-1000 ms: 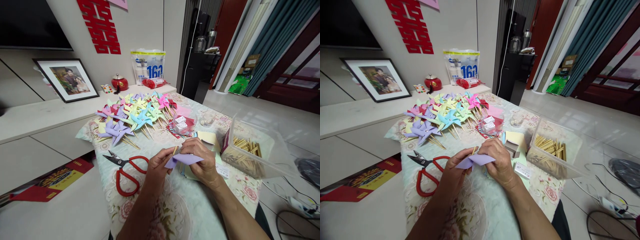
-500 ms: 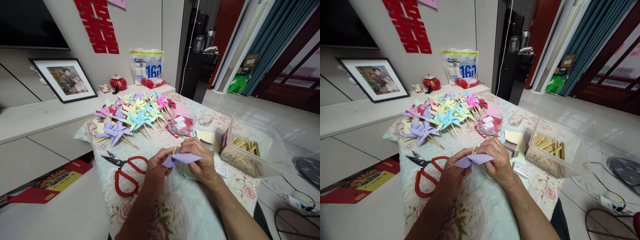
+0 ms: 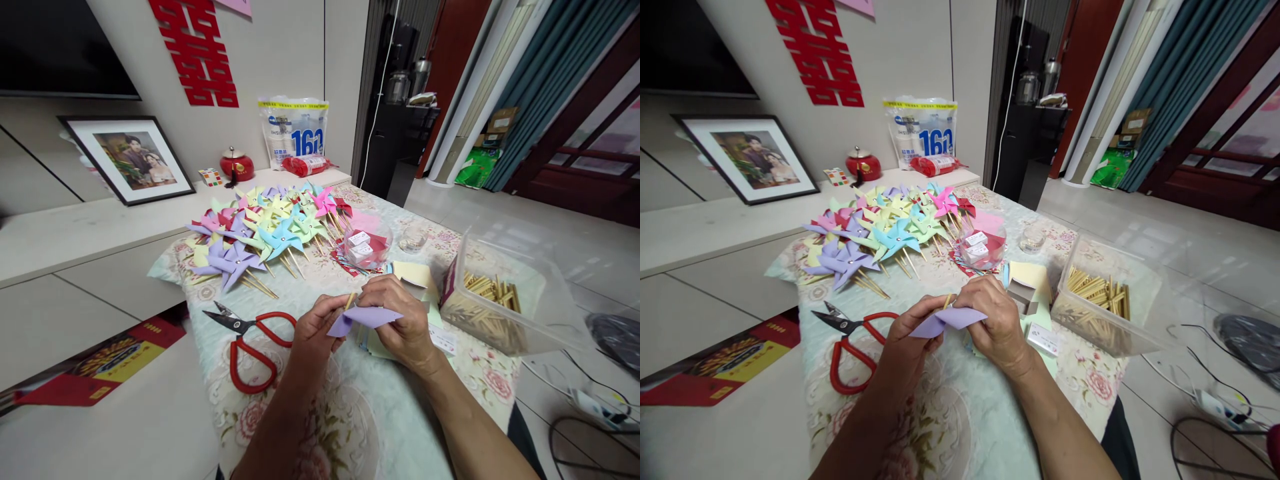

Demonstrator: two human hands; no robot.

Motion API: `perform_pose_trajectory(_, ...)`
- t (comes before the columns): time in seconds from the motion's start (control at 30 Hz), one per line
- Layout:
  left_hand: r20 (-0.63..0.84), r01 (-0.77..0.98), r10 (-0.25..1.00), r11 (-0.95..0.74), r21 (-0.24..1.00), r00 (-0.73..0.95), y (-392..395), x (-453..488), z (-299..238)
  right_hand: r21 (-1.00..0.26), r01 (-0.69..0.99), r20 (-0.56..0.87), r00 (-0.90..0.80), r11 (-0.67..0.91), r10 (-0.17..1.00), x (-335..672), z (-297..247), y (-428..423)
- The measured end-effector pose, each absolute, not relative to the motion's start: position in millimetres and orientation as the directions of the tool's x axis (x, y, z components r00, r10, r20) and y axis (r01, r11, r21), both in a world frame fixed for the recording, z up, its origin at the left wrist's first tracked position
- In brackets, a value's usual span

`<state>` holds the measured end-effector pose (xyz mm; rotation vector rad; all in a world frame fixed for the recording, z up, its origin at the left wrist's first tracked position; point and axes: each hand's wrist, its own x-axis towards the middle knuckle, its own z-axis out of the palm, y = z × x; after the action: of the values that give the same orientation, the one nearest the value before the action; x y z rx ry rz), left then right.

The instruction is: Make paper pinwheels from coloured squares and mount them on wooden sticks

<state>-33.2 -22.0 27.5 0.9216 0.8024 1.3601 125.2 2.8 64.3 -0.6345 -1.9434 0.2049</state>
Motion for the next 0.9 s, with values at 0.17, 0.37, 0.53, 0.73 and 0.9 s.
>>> perform_pose_trajectory(0.17,0.189,-0.335,0.982,-0.17,0.927,0.024,-18.1,-35.2,19.8,-0.41,0.342,0.79,-0.33,0.846,0.516,126.7,62.8,2.0)
perform_pose_trajectory(0.37,0.235,-0.29,0.972,-0.222,0.931,0.009,-17.5,-36.0,19.7,-0.41,0.345,0.784,-0.339,0.844,0.52,127.2,61.9,2.2)
perform_pose_trajectory(0.53,0.277,-0.245,0.961,-0.269,0.931,-0.003,-18.8,-36.2,21.0,-0.408,0.357,0.78,-0.341,0.84,0.524,126.6,61.5,3.2)
perform_pose_trajectory(0.73,0.317,-0.229,0.949,-0.309,0.923,-0.004,-21.0,-37.2,23.9,-0.41,0.372,0.776,-0.337,0.833,0.533,126.4,62.2,2.4)
perform_pose_trajectory(0.9,0.351,-0.202,0.937,-0.344,0.917,-0.001,-21.0,-37.7,24.5,-0.418,0.375,0.77,-0.338,0.828,0.541,126.3,63.7,1.9)
